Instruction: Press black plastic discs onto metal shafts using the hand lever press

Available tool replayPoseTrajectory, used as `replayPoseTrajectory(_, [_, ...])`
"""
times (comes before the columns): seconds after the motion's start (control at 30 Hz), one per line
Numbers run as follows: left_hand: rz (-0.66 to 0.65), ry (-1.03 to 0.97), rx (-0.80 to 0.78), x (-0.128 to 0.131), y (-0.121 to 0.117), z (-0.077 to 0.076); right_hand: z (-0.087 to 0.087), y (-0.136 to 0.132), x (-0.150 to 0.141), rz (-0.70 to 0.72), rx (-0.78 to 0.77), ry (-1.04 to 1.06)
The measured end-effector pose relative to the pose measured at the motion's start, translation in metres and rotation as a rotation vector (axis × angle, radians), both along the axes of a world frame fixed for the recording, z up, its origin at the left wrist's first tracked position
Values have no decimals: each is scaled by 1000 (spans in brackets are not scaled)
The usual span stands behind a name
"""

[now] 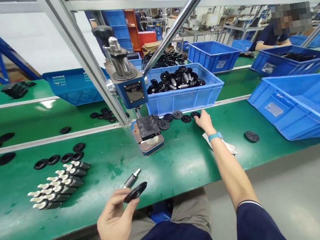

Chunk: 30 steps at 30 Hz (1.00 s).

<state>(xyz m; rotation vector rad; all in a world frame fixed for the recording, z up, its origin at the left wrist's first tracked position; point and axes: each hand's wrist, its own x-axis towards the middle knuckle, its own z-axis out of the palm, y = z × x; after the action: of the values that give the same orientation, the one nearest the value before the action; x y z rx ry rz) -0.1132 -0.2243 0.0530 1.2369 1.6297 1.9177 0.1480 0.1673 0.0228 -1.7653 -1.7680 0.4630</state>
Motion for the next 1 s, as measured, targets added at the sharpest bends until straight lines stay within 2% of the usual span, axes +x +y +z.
replayPoseTrajectory(0.07, [22, -142, -138, 3, 2, 2, -1, 15, -1, 12, -50, -60])
replayPoseTrajectory(0.13, [-8, -327, -283, 7, 4, 4, -3, 23, -3, 28, -87, -109])
replayPoseTrajectory(0.2, [-50, -517, -356, 10, 4, 6, -5, 26, -5, 34, -116, -145])
replayPoseTrajectory(0.33, [-142, -797, -358, 15, 4, 12, -1, 21, -3, 0, -147, -177])
replayPoseTrajectory(0.47, [-244, -993, -325, 16, 2, 13, 9, -4, -2, -21, -124, -173])
replayPoseTrajectory(0.57, [-324, -1052, -301, 15, 0, 10, 20, -39, -6, 11, -88, -142])
replayPoseTrajectory(0.7, [-369, -1050, -280, 15, -2, 5, 35, -111, -18, 148, -102, -29])
replayPoseTrajectory(0.87, [-434, -1012, -269, 13, -2, 1, 45, -215, -35, 516, -377, 419])
replayPoseTrajectory(0.93, [-441, -971, -262, 12, -2, -2, 48, -246, -40, 644, -407, 445])
replayPoseTrajectory(1.0, [-435, -912, -248, 10, -2, -4, 51, -270, -45, 747, -354, 403])
